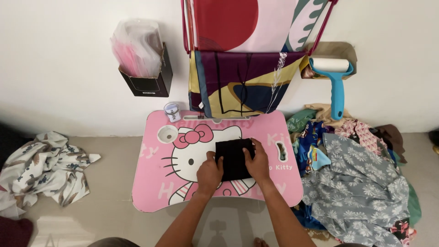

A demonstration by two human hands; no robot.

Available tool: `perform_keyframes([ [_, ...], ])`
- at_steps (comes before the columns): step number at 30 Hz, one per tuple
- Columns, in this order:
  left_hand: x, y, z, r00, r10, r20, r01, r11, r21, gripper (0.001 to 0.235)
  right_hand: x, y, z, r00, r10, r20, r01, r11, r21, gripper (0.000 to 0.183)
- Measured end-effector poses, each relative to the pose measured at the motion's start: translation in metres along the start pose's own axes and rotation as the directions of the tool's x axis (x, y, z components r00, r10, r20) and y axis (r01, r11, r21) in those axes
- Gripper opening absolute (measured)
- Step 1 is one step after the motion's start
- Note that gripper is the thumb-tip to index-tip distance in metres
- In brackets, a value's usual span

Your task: The person folds a black garment on a pink Hello Kitty table, using a lint roller to clean the fabric before and after folding. They then place the folded garment into a clear plastic bag.

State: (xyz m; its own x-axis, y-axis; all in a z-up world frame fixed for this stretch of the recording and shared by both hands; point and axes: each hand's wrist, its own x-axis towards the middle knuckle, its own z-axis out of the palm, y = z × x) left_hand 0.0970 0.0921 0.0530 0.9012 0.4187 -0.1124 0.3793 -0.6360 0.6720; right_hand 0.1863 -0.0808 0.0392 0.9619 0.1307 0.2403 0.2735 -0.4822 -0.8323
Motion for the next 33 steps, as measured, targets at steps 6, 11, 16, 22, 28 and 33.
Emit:
perform_keyframes([
  [6, -0.014, 0.01, -0.002, 0.961, 0.195, -0.198, -0.178, 0.979, 0.103, 0.042, -0.012, -0.034, -0.012, 0.976, -0.209, -0.06, 0.196, 0.964, -0.18, 0.054],
  [11, -0.019, 0.003, 0.009, 0.73, 0.644, -0.232, -0.517, 0.741, 0.429, 0.056, -0.013, -0.021, -0.004, 0.918, -0.385, 0.091, 0.39, 0.844, -0.369, 0.051],
  [16, -0.02, 0.004, 0.008, 0.893, 0.45, -0.019, -0.414, 0.836, 0.361, 0.075, -0.01, 0.007, 0.006, 0.952, -0.17, 0.253, 0.254, 0.9, -0.353, 0.058],
  [22, -0.021, 0.007, 0.006, 0.927, 0.366, 0.075, -0.367, 0.854, 0.368, 0.081, -0.009, 0.019, 0.012, 0.958, -0.126, 0.257, 0.214, 0.911, -0.352, 0.058],
  [28, -0.025, 0.008, 0.004, 0.925, 0.368, 0.096, -0.376, 0.85, 0.37, 0.082, -0.01, 0.009, 0.001, 0.967, -0.11, 0.229, 0.177, 0.937, -0.3, 0.065],
  [33, -0.048, 0.014, 0.027, 0.598, 0.801, 0.029, -0.682, 0.491, 0.542, 0.076, 0.007, 0.021, -0.059, 0.855, 0.32, -0.408, -0.022, 0.809, 0.588, 0.046],
])
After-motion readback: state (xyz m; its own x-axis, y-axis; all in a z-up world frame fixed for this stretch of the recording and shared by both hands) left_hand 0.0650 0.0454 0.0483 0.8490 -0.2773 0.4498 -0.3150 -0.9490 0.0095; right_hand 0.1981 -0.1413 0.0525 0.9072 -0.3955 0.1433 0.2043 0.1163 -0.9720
